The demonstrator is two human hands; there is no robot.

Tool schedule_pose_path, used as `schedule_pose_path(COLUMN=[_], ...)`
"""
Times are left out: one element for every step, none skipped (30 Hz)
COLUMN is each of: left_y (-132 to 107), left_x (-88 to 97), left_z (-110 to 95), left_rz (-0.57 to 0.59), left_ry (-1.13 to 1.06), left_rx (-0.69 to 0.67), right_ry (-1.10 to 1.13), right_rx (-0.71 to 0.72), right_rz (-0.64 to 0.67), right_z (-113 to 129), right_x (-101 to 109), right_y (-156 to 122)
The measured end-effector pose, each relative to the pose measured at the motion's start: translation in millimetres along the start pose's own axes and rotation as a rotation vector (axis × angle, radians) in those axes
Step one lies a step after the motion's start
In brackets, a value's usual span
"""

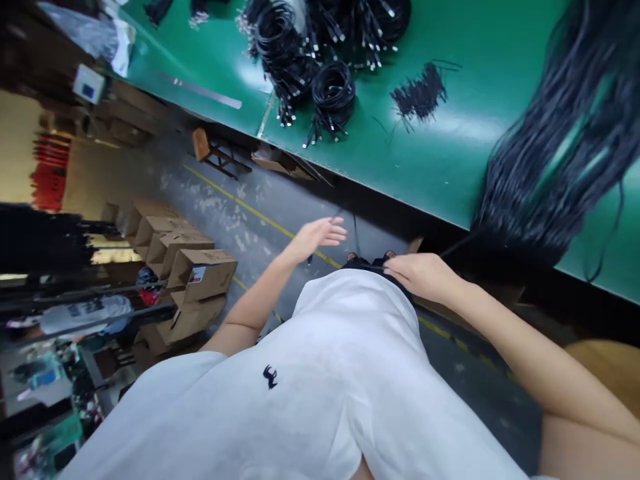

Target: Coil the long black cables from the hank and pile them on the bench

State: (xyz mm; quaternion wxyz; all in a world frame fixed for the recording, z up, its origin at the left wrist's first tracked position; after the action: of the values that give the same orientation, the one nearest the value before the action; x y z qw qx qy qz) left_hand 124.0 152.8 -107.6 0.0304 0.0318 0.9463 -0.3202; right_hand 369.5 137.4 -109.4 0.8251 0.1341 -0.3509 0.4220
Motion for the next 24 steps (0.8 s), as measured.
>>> schedule_pose_path(left_y=[0.2,-3.0,-8.2,-13.2,-17.0,-19.2,-20.1,-20.3,-20.3,-20.4,-21.0,-21.9,-23.1,-24.1,-25.0,-25.7,-26.3,-27.1,-28.0,-29.0,-29.8,-30.3,-30.4,-30.1], left_x=[-29.7,-55.6,-75.4,-87.8,-93.8,-95.1,-93.5,-90.6,-87.7,-85.1,-83.0,-80.6,-77.6,-73.1,-67.2,-59.5,-50.7,-41.4,-32.1,-23.7,-16.2,-9.9,-5.2,-2.4], left_z=[9.5,16.9,21.9,24.4,24.5,22.9,20.3,17.1,14.1,11.5,9.9,8.9,8.3,7.5,6.2,4.1,1.3,-1.9,-5.5,-9.1,-12.4,-15.2,-17.3,-18.7], left_rz=[0.137,0.269,0.379,0.451,0.487,0.498,0.495,0.488,0.484,0.485,0.491,0.496,0.495,0.481,0.455,0.417,0.371,0.324,0.28,0.242,0.209,0.178,0.154,0.139], left_ry=[0.049,0.079,0.081,0.058,0.019,-0.028,-0.075,-0.112,-0.141,-0.165,-0.184,-0.199,-0.212,-0.23,-0.253,-0.281,-0.311,-0.341,-0.369,-0.394,-0.415,-0.429,-0.434,-0.43], left_rx=[0.005,0.004,0.005,0.011,0.021,0.034,0.049,0.065,0.085,0.109,0.139,0.171,0.202,0.225,0.239,0.239,0.23,0.212,0.19,0.168,0.147,0.129,0.117,0.112], right_ry=[-0.025,-0.07,-0.117,-0.158,-0.182,-0.184,-0.169,-0.142,-0.114,-0.087,-0.063,-0.042,-0.02,0.005,0.033,0.061,0.089,0.114,0.141,0.173,0.21,0.246,0.274,0.29], right_rx=[0.002,-0.022,-0.056,-0.093,-0.118,-0.13,-0.133,-0.134,-0.139,-0.149,-0.162,-0.175,-0.188,-0.2,-0.214,-0.235,-0.26,-0.287,-0.309,-0.324,-0.33,-0.328,-0.32,-0.308], right_rz=[-0.004,-0.025,-0.059,-0.092,-0.111,-0.12,-0.124,-0.129,-0.14,-0.158,-0.179,-0.202,-0.225,-0.245,-0.264,-0.288,-0.312,-0.334,-0.346,-0.354,-0.361,-0.375,-0.397,-0.426], right_z=[22.0,36.5,44.5,47.0,46.1,43.2,39.1,34.2,28.6,22.5,16.4,10.1,3.5,-3.6,-11.5,-20.5,-30.1,-39.6,-47.8,-54.3,-58.4,-60.1,-59.6,-57.4], right_x=[5.2,14.5,26.7,39.1,49.4,57.0,61.9,64.8,66.6,67.7,68.4,69.0,69.7,70.3,70.8,71.9,72.6,73.0,72.2,70.8,69.2,68.5,68.9,70.8], right_y=[15.4,30.6,43.8,53.7,60.2,64.0,65.7,66.3,66.4,66.7,67.3,68.3,69.4,70.4,70.7,69.9,67.8,64.5,60.8,56.8,52.9,49.2,45.9,43.3])
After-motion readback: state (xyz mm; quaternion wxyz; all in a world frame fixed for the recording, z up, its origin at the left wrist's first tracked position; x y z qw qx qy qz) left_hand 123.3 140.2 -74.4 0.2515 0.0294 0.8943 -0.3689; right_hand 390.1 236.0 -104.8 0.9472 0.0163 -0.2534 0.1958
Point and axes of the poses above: each hand's wrist, its own y-axis towards the middle knuckle, its own x-axis out of the back of the hand, z = x × y, the point moved 9 cm from there along y, towards the middle knuckle, and after that the axes turned 4 degrees about y, right-handed, at the moved point
